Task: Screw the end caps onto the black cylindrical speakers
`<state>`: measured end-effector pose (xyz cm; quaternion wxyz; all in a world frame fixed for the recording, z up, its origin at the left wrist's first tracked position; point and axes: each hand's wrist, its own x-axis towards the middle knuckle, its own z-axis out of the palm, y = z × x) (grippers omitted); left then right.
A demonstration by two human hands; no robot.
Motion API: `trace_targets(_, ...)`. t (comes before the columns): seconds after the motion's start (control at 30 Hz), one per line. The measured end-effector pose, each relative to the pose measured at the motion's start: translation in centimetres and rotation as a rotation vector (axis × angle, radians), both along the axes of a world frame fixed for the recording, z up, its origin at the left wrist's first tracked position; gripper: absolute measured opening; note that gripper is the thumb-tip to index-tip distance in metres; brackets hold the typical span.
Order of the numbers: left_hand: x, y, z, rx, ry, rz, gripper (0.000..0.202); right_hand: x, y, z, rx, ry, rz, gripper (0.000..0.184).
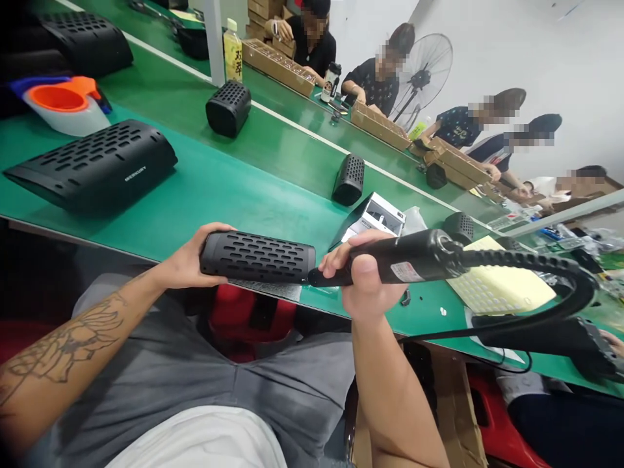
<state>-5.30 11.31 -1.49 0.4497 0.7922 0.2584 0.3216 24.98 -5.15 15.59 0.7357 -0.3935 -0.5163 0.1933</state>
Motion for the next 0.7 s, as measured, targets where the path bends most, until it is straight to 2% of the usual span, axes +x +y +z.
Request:
trace_targets(0.2, 0.0, -0.1, -0.1, -0.006, -0.018, -0.014, 0.108, -0.1, 1.1, -0.8, -0.041, 0.028, 0.03, 0.04)
trace_targets(0.33, -0.1, -0.1, 0.2, -0.005, 0.004, 0.002, 0.11, 0.1, 1.3, -1.2, -0.064, -0.002, 0.037, 0.049)
trace_targets(0.7, 0.0, 0.0, -0.2, -0.004, 0.034, 0.031, 0.112, 0.4, 2.0, -0.9, -0.18, -0.065, 0.189, 0.058)
